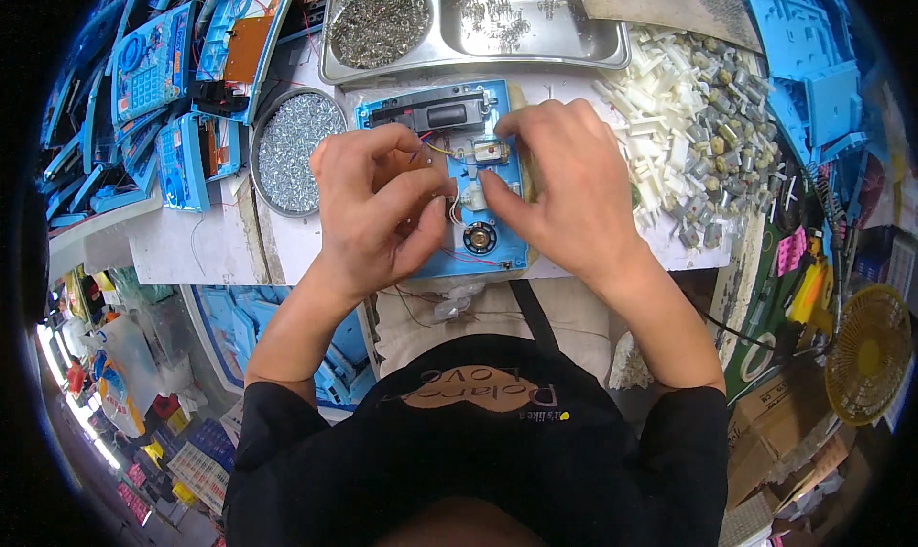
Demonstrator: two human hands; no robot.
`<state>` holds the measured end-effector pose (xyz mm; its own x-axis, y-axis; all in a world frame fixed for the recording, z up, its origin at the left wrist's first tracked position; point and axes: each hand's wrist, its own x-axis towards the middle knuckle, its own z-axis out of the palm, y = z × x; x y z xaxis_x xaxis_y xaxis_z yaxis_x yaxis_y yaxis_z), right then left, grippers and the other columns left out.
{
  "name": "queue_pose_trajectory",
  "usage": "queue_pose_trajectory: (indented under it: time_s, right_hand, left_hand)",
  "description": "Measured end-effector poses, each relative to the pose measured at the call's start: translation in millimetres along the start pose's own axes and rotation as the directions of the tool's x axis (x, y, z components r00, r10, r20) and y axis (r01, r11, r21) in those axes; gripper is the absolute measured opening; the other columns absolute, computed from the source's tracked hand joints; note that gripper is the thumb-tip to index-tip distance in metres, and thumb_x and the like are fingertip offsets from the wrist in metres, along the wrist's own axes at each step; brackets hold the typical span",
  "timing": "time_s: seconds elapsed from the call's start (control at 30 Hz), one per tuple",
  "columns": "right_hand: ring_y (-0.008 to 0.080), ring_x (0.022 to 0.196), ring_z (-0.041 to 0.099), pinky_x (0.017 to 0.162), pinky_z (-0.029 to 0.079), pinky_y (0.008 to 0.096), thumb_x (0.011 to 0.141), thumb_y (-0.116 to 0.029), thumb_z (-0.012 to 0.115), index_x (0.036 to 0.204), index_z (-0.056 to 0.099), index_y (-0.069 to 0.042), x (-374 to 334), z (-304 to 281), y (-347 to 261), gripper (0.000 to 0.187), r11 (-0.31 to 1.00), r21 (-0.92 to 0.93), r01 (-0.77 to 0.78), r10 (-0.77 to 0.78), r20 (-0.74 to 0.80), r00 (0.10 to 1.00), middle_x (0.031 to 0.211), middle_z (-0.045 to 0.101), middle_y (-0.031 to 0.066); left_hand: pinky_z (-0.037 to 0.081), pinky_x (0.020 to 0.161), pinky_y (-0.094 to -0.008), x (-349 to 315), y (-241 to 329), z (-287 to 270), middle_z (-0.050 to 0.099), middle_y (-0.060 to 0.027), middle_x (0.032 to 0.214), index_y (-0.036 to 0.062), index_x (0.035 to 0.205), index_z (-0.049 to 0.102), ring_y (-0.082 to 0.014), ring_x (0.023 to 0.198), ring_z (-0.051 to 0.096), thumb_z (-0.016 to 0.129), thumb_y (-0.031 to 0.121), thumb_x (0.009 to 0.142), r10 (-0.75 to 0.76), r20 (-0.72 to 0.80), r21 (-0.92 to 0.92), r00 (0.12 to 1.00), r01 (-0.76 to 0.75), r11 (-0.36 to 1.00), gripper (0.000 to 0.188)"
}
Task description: Assemble a blue electronic toy or device housing by installing components and using a power screwdriver and soldering iron.
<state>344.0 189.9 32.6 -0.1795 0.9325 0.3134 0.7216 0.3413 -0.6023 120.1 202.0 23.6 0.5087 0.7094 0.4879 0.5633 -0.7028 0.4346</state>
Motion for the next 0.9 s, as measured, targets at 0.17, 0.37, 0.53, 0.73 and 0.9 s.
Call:
queue_pose_trajectory:
  time_s: [0.17,0.37,0.53,0.73,0.9]
  right_hand:
    - [0.0298,0.08,0.059,0.072,0.048,0.0406,0.074,-0.017,0.081,0.079,0.066,-0.006,1,3,4,0.019,0.992,-0.123,-0.025,0.024,-0.005,1.0,0.079,0.064,0.0082]
    - [0.0313,0.075,0.061,0.068,0.05,0.0439,0.078,-0.021,0.076,0.073,0.065,-0.006,14,-2,-7,0.019,0.955,-0.296,0.03,0.003,0.108,0.994,0.073,0.064,0.0095]
    - [0.0326,0.074,0.063,0.065,0.052,0.0442,0.076,-0.019,0.074,0.071,0.067,-0.005,17,-3,0,0.017,0.979,-0.182,-0.096,0.127,0.17,0.977,0.072,0.065,0.0104]
    - [0.034,0.074,0.067,0.064,0.054,0.0446,0.076,-0.015,0.072,0.069,0.068,-0.004,27,-2,-7,0.014,0.93,-0.368,0.019,0.081,0.256,0.963,0.072,0.067,0.0141]
    - [0.0308,0.072,0.07,0.066,0.055,0.0427,0.078,-0.014,0.071,0.074,0.071,-0.002,33,-6,-25,0.012,0.817,-0.513,0.262,-0.033,0.412,0.91,0.071,0.067,0.0172]
  left_hand:
    - [0.033,0.093,-0.0453,1,-3,8,0.061,-0.0039,0.117,0.0155,0.094,0.073,-0.026,0.105,0.056,0.076,0.018,0.069,-0.01,-0.053,0.021,0.999,0.011,1.0,0.025]
    - [0.033,0.096,-0.0453,9,2,14,0.063,-0.0048,0.125,0.0175,0.101,0.078,-0.0275,0.109,0.053,0.075,0.018,0.071,0.021,0.023,0.087,1.0,-0.023,0.996,0.029]
    - [0.027,0.107,-0.0516,10,3,13,0.062,-0.0042,0.132,0.018,0.101,0.078,-0.0284,0.117,0.053,0.074,0.019,0.073,0.01,0.064,0.104,0.998,-0.017,0.994,0.029]
    - [0.018,0.118,-0.058,13,1,17,0.061,-0.0071,0.135,0.0167,0.098,0.078,-0.0303,0.125,0.053,0.075,0.019,0.075,0.027,0.1,0.069,0.995,-0.034,0.997,0.024]
    - [0.024,0.113,-0.0625,12,-3,18,0.06,-0.008,0.133,0.0103,0.096,0.076,-0.0288,0.124,0.053,0.075,0.02,0.073,0.048,0.092,0.038,0.995,-0.052,0.998,0.024]
